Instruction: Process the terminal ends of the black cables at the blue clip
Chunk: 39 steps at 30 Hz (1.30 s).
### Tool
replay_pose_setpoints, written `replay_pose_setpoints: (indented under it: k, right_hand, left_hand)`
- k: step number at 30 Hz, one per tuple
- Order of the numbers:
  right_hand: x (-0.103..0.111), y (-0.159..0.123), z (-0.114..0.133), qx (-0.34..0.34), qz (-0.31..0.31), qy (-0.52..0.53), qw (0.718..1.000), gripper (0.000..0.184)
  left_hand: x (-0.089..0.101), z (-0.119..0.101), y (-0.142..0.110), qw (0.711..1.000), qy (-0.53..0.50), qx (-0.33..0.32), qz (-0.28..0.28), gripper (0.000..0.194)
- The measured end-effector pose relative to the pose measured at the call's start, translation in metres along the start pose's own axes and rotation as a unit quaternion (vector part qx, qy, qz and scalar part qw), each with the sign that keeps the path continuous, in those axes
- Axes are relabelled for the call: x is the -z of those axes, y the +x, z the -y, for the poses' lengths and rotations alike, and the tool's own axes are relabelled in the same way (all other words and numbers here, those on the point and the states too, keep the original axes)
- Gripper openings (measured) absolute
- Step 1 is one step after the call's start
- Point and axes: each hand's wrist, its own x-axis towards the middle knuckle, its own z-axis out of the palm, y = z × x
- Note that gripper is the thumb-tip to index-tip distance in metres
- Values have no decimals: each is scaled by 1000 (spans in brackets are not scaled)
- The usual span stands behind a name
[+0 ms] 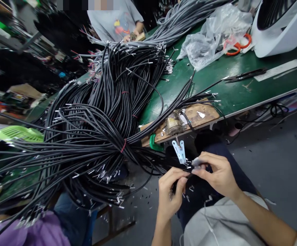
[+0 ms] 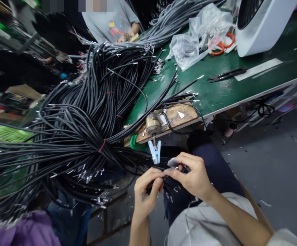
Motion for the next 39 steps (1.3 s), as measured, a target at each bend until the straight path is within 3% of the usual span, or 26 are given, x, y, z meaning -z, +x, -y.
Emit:
replay_pose_setpoints:
  k: [8,11,13,15,19,22,25,28,30,34,36,39]
  right_hand:
    - [-14,-7,-5,113,-73,-132,982,26]
    - [-11,-4,-9,58,-59,-95,992,30]
    - [-6,-1,-9,12,-10,-55,998,24]
    - [-2,2,-7,7,39,-48,998,16]
    - [-1,5,-6,19,54,-94,994,31]
    - [0,6,-12,-38,66,-84,993,40]
    - [9,10,-15,-88,52,-42,994,35]
    - [17,13,-11,-82,131,-25,988,17]
    - [14,12,-8,-72,143,-20,987,12]
    - [-13,0,-11,-104,-5,113,988,24]
    - [-29,-5,-14,-151,-37,248,956,24]
    - [-40,-8,-18,-209,-19,400,892,25]
  left_hand:
    - [-19,-17,1,995,101,5,-26,13]
    - [-20,-16,2,992,109,14,-59,9]
    - [-21,-15,2,992,102,19,-70,8]
    - [-21,-14,2,993,96,15,-67,7]
    - [-20,-15,6,994,107,-14,-2,7]
    - [-19,-14,7,993,114,-15,34,7]
    - [-19,-13,6,994,110,18,-11,6]
    - [-22,-13,5,993,98,29,-54,4]
    - [-25,-13,5,993,96,30,-62,3]
    - [-32,-10,4,990,97,52,-91,9]
    - [-34,-8,3,989,79,63,-109,14]
    - [-31,-7,4,992,25,79,-100,22]
